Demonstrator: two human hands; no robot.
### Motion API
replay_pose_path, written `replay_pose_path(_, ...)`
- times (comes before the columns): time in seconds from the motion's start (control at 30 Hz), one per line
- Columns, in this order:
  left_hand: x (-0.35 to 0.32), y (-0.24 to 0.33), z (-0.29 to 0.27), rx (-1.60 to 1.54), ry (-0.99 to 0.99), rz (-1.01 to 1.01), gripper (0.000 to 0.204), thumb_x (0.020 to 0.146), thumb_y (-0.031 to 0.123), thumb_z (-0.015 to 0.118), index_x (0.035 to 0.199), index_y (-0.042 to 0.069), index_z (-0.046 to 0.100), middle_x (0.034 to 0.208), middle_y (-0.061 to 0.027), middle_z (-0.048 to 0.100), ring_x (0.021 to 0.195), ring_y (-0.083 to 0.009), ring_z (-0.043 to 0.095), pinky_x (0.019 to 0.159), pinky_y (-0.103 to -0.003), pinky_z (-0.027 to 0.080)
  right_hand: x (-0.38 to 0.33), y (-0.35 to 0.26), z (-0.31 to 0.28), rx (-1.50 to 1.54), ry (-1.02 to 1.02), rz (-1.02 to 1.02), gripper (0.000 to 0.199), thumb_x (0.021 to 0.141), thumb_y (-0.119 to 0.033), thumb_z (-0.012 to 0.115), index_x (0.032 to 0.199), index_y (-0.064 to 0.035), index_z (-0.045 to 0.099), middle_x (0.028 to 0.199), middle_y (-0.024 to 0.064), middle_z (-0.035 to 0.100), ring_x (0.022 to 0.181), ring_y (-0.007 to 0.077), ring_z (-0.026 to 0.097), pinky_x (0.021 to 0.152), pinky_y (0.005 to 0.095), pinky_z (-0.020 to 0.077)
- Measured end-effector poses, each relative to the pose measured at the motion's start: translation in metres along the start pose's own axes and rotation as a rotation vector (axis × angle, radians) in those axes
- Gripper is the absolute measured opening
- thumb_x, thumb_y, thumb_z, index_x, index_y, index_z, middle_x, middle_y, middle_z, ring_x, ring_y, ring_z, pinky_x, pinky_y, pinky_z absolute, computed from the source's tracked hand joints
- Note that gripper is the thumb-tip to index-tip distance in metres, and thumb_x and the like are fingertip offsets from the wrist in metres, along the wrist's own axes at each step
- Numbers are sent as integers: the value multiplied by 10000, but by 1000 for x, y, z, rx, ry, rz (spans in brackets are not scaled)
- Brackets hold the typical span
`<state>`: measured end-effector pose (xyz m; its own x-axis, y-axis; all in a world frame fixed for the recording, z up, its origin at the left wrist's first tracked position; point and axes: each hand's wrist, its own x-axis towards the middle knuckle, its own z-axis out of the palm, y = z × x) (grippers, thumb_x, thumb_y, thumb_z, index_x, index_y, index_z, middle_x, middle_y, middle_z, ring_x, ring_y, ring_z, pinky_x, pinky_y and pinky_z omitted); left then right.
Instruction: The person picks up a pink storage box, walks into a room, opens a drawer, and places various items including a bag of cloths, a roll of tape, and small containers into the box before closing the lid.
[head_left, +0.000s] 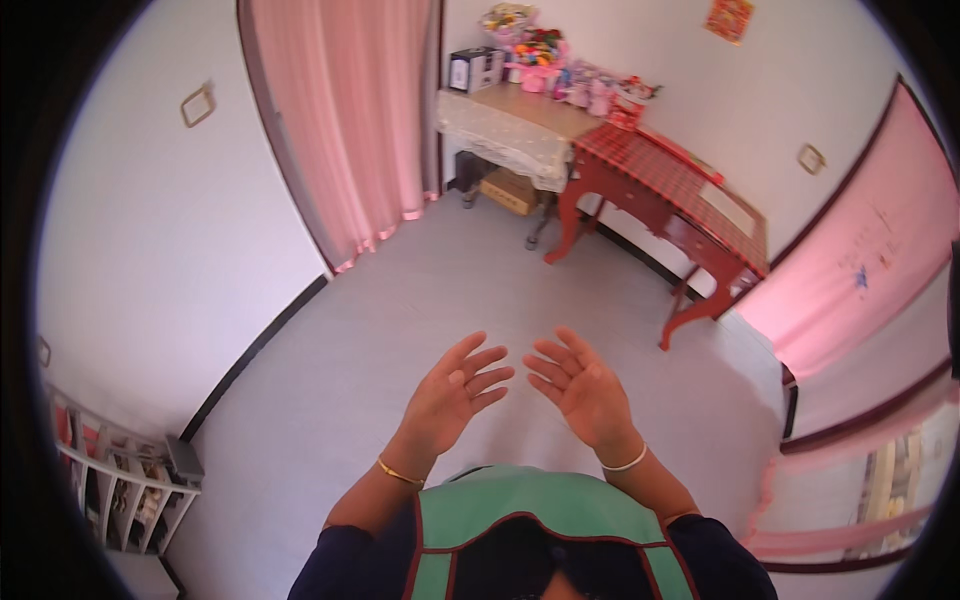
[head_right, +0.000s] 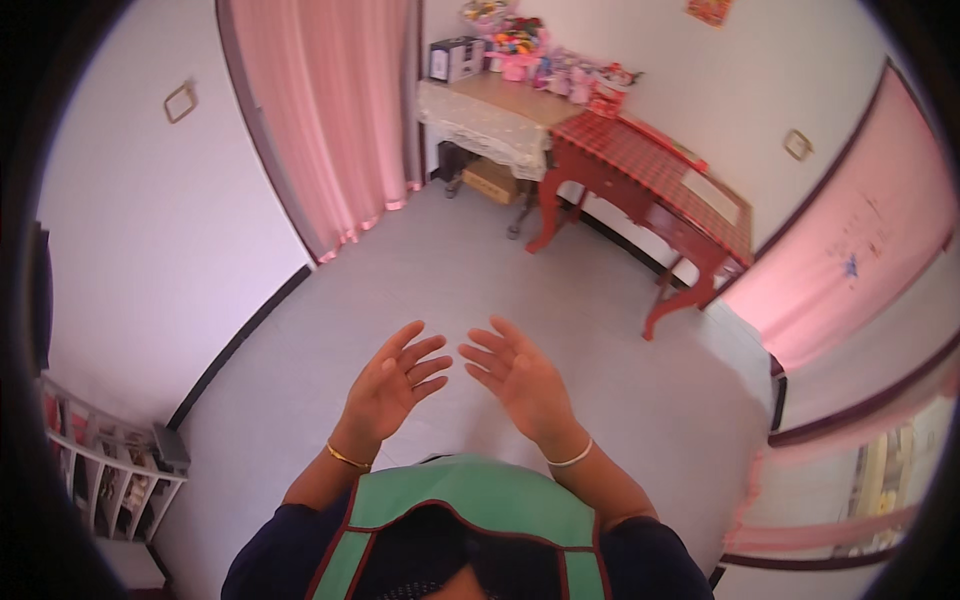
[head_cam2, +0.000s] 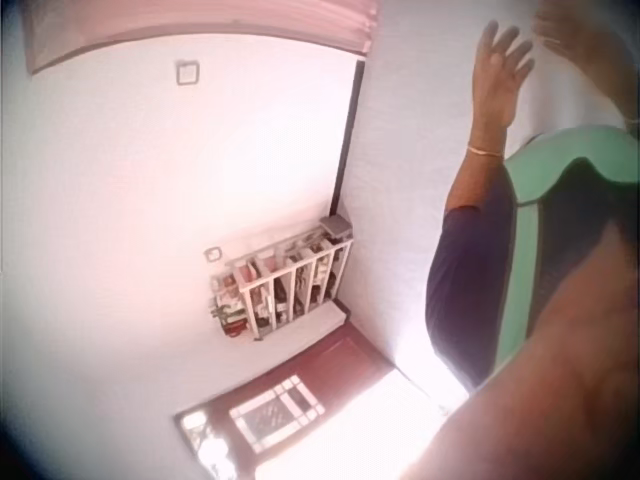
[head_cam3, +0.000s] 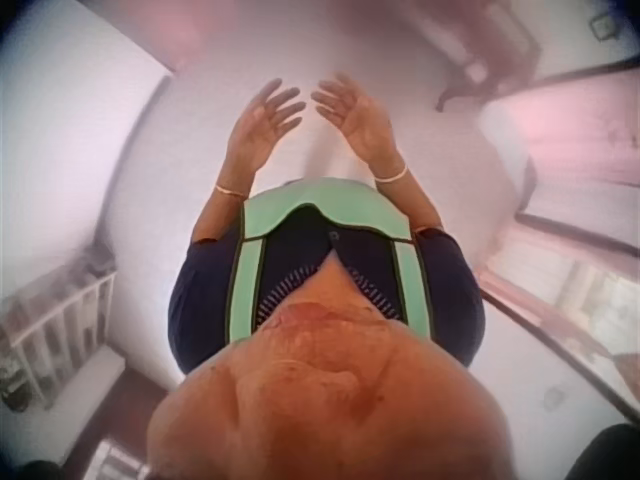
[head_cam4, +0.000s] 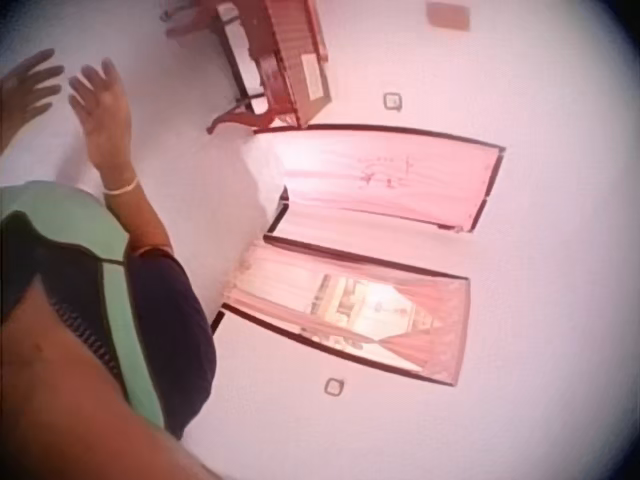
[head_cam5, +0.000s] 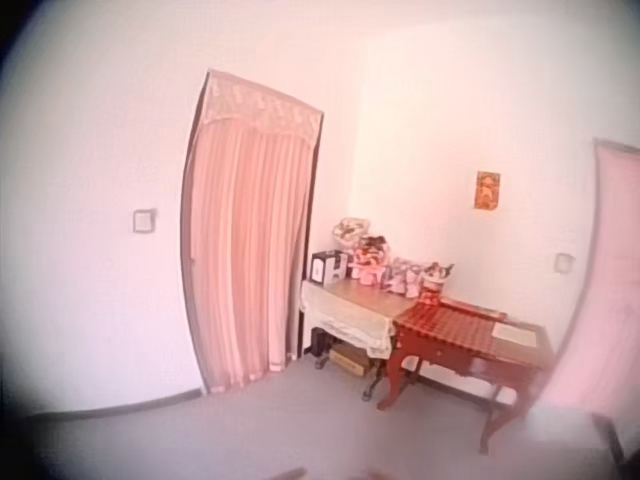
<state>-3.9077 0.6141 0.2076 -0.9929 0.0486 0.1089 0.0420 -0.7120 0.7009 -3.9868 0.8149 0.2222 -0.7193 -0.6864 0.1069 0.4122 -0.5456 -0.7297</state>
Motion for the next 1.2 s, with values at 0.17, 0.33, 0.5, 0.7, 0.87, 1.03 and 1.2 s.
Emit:
replay_pose_path(0.17,59,45,-75,-9,64,36,647,901,362,509,1404,57,240,1360,-194,391,1213,-318,446,995,-429,390,120,26,-14,24,-31,36,580,908,-324,526,1372,-55,304,1332,163,425,1237,340,414,1044,452,324)
replay_pose_path(0.33,136,92,-159,-11,164,88,664,884,324,535,1403,43,229,1356,-199,385,1220,-321,438,1002,-418,382,265,56,-38,56,-130,120,584,907,-335,526,1367,-46,313,1326,166,433,1230,343,424,1044,451,325)
replay_pose_path(0.5,236,167,-231,113,251,211,666,890,376,521,1406,60,240,1364,-191,386,1217,-321,441,998,-432,381,441,71,-53,137,-284,179,553,918,-296,513,1364,-37,314,1325,171,430,1229,336,426,1045,439,325)
replay_pose_path(0.7,314,256,-319,131,420,389,694,850,402,548,1408,103,264,1372,-173,381,1221,-320,437,1004,-439,372,636,83,-26,96,-483,297,516,936,-263,479,1359,-18,315,1317,165,431,1231,321,427,1041,412,331)
replay_pose_path(0.87,387,306,-419,93,511,427,697,850,397,552,1405,91,262,1365,-176,388,1219,-312,441,1001,-441,378,770,128,-35,90,-513,348,521,936,-281,475,1350,-5,320,1312,159,435,1223,312,440,1027,399,351)
replay_pose_path(1.03,484,393,-524,102,449,425,672,867,388,529,1404,86,262,1360,-177,393,1209,-302,449,1005,-440,375,921,161,-34,31,-451,346,533,934,-310,478,1348,-10,329,1292,137,464,1215,279,452,1030,388,348)
replay_pose_path(1.2,595,497,-609,61,358,322,620,898,338,505,1399,68,261,1355,-174,392,1216,-290,432,1009,-427,364,1067,168,-13,2,-384,211,555,921,-339,500,1344,-18,337,1293,129,472,1214,269,454,1025,390,359)
